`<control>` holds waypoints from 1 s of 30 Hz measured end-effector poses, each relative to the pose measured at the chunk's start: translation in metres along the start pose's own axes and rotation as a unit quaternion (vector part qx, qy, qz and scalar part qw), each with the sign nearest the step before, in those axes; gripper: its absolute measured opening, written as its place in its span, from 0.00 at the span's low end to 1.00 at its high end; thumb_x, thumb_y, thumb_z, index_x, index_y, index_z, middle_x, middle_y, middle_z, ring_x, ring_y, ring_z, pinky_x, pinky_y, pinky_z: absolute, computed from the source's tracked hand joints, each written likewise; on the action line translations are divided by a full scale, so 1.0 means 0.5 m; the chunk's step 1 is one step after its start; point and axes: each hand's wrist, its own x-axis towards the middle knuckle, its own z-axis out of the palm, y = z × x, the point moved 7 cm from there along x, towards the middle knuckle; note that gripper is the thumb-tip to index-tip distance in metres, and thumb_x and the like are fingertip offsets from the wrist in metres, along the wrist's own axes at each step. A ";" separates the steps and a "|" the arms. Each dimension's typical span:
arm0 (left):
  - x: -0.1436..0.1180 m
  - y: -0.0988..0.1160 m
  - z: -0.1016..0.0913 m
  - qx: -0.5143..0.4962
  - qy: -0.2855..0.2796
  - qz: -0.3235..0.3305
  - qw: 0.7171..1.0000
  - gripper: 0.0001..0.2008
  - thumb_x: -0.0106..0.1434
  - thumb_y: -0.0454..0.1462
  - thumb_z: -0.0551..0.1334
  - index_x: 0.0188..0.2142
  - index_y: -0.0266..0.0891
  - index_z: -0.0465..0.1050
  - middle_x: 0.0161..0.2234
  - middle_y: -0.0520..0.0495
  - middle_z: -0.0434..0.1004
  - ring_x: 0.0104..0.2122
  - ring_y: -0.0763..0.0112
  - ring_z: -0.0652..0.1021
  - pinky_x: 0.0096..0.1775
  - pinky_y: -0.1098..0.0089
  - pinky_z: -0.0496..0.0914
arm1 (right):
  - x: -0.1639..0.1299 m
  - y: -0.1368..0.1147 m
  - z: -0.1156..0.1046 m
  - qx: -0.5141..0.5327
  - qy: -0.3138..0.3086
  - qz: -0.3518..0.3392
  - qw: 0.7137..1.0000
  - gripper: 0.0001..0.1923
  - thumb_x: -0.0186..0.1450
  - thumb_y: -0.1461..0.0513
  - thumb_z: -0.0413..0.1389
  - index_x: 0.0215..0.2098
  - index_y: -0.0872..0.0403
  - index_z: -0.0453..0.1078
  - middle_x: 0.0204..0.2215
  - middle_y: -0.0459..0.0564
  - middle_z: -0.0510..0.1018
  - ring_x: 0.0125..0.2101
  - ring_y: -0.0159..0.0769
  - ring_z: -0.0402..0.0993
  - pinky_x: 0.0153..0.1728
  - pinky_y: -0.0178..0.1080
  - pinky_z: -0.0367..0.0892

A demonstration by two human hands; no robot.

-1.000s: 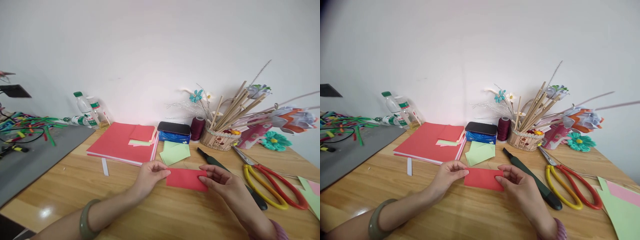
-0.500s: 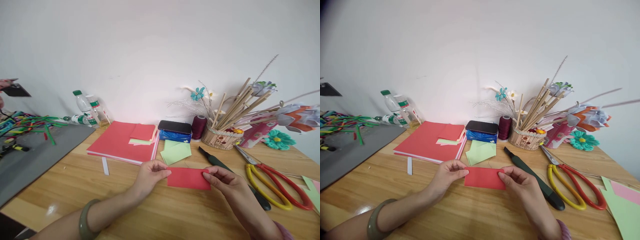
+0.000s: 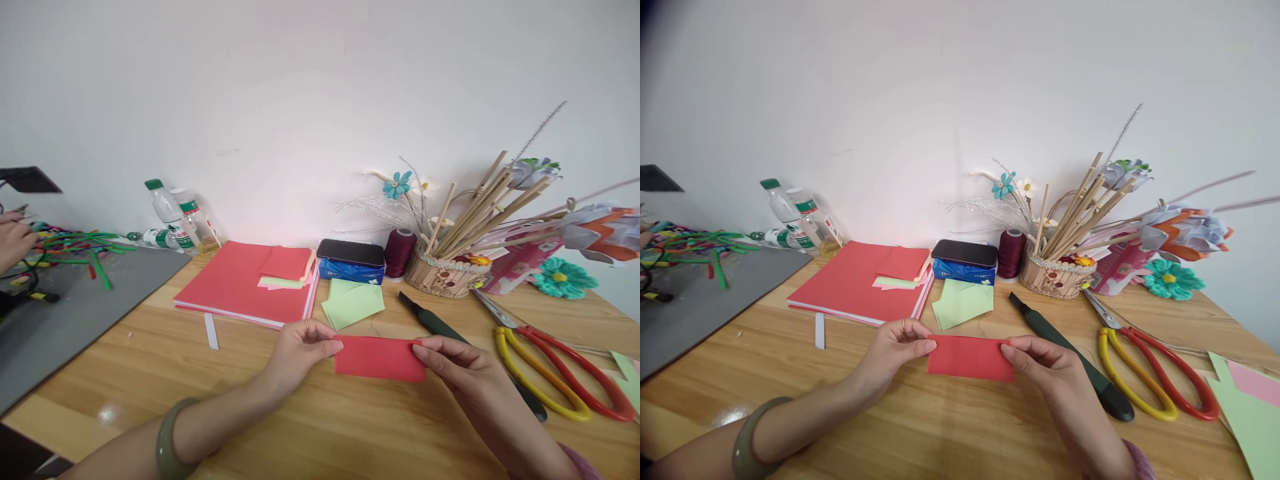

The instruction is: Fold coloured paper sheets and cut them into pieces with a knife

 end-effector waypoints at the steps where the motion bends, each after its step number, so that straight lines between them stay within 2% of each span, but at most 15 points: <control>1: 0.000 0.000 0.000 0.001 0.001 0.000 1.000 0.12 0.42 0.39 0.72 0.22 0.35 0.73 0.22 0.52 0.74 0.24 0.75 0.72 0.30 0.74 0.65 | 0.001 0.001 -0.001 -0.002 -0.001 0.002 1.000 0.14 0.45 0.50 0.65 0.24 0.51 0.76 0.25 0.48 0.78 0.29 0.35 0.70 0.34 0.36 0.65; 16: -0.004 0.001 -0.001 -0.026 0.001 -0.006 1.000 0.11 0.41 0.38 0.73 0.22 0.36 0.74 0.21 0.53 0.75 0.24 0.77 0.72 0.30 0.75 0.66 | 0.011 0.005 -0.012 -0.037 0.027 -0.003 0.999 0.18 0.41 0.48 0.66 0.24 0.51 0.78 0.27 0.51 0.80 0.32 0.42 0.75 0.34 0.39 0.69; 24: -0.008 0.004 0.005 -0.043 -0.020 0.008 0.999 0.09 0.45 0.38 0.72 0.22 0.36 0.74 0.21 0.54 0.75 0.24 0.78 0.72 0.30 0.77 0.65 | 0.014 0.012 -0.011 -0.031 0.022 -0.009 0.999 0.15 0.43 0.50 0.65 0.25 0.49 0.78 0.29 0.50 0.81 0.32 0.40 0.75 0.35 0.37 0.69; 30: -0.011 0.001 0.009 -0.063 -0.036 -0.004 0.997 0.09 0.45 0.37 0.71 0.21 0.36 0.74 0.21 0.54 0.75 0.24 0.78 0.72 0.31 0.76 0.65 | 0.011 0.007 -0.013 -0.031 0.018 -0.021 0.999 0.15 0.44 0.50 0.65 0.25 0.50 0.78 0.27 0.50 0.80 0.31 0.40 0.74 0.33 0.37 0.69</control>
